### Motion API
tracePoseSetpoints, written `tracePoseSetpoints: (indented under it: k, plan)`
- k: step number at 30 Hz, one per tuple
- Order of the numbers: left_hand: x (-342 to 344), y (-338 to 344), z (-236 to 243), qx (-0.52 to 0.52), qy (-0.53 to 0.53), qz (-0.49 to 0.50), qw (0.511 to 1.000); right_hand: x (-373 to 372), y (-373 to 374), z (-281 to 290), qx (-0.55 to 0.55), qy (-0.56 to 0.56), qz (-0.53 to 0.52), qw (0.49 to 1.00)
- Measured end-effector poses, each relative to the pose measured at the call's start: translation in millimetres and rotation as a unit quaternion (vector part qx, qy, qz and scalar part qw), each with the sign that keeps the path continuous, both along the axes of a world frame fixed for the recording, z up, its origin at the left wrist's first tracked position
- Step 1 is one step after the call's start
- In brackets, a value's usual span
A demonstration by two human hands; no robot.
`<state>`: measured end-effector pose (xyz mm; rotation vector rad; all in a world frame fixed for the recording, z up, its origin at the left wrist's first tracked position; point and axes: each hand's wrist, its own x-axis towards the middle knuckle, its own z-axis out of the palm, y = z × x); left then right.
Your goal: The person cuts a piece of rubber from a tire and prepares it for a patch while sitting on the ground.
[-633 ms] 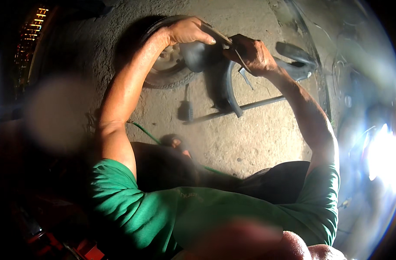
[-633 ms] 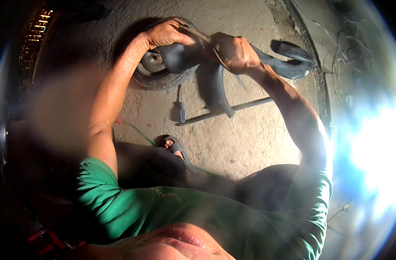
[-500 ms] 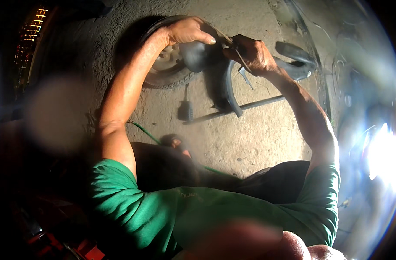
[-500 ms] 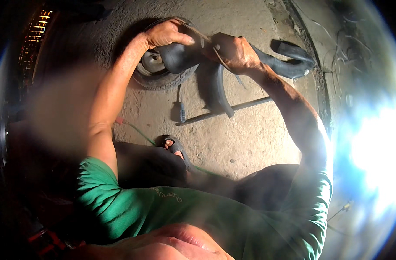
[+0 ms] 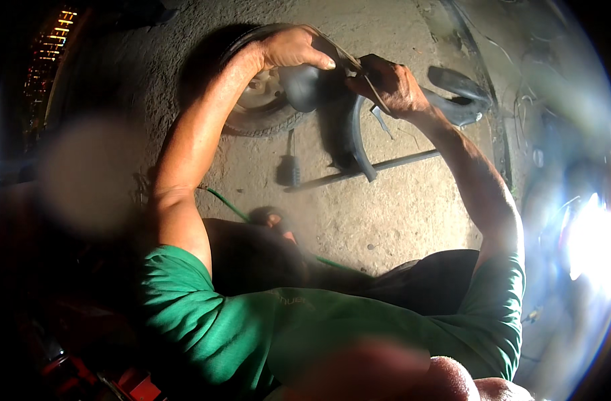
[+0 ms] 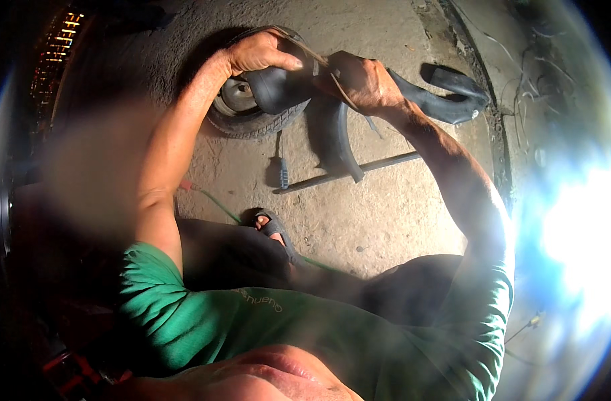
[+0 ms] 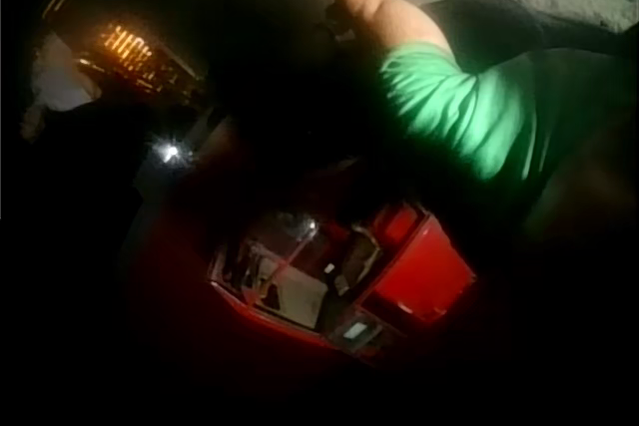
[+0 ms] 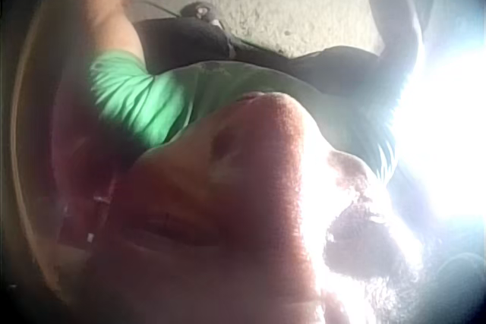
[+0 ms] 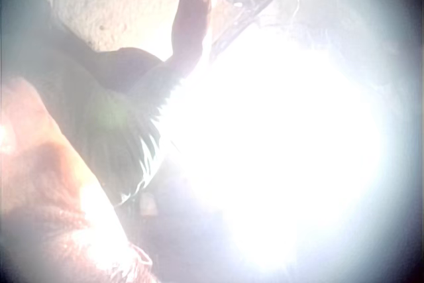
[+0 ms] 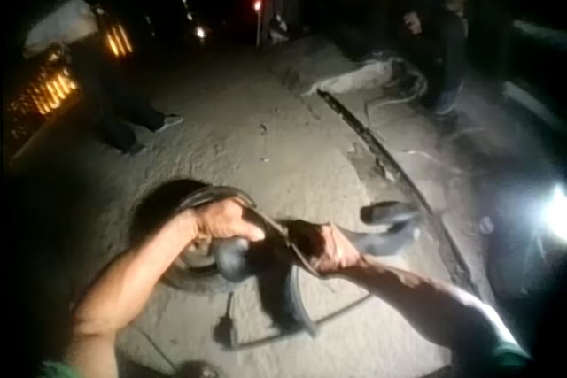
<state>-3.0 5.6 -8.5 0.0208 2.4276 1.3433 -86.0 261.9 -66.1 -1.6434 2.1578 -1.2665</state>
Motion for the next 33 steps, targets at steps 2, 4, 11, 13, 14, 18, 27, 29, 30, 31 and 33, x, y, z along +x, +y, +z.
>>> tracePoseSetpoints:
  k: [2,4,11,13,14,18,27,29,30,31,33]
  plan:
    - [2,1,1,0.009,0.019,-0.010,1.000,2,1,4,0.013,-0.019,-0.003,1.000]
    - [-1,3,-2,0.008,0.008,-0.010,1.000,-6,3,-8,-0.016,-0.046,0.008,0.999]
    - [-1,8,7,0.047,0.044,0.158,0.985,-13,9,7,0.030,-0.305,-0.102,0.946]
    - [4,-5,3,0.140,0.041,0.232,0.962,-14,8,14,0.062,-0.361,-0.113,0.924]
    - [1,-17,-2,0.138,0.042,0.234,0.961,-20,8,4,0.062,-0.324,-0.100,0.939]
    - [-8,7,15,0.164,-0.028,0.235,0.958,-49,20,-43,-0.017,0.114,-0.079,0.990]
    - [12,52,53,0.155,0.002,0.362,0.919,-23,7,-13,-0.032,-0.093,-0.009,0.995]
    - [-2,33,24,0.187,0.067,0.270,0.942,-31,3,-24,-0.030,-0.166,-0.025,0.985]
    - [-4,34,20,0.188,0.064,0.269,0.942,-38,-2,-31,-0.116,-0.178,0.021,0.977]
    - [-7,35,16,0.213,0.065,0.265,0.938,-44,2,-36,-0.158,-0.185,0.040,0.969]
    - [-6,27,4,0.238,0.063,0.267,0.932,-52,8,-26,-0.145,0.037,0.019,0.989]
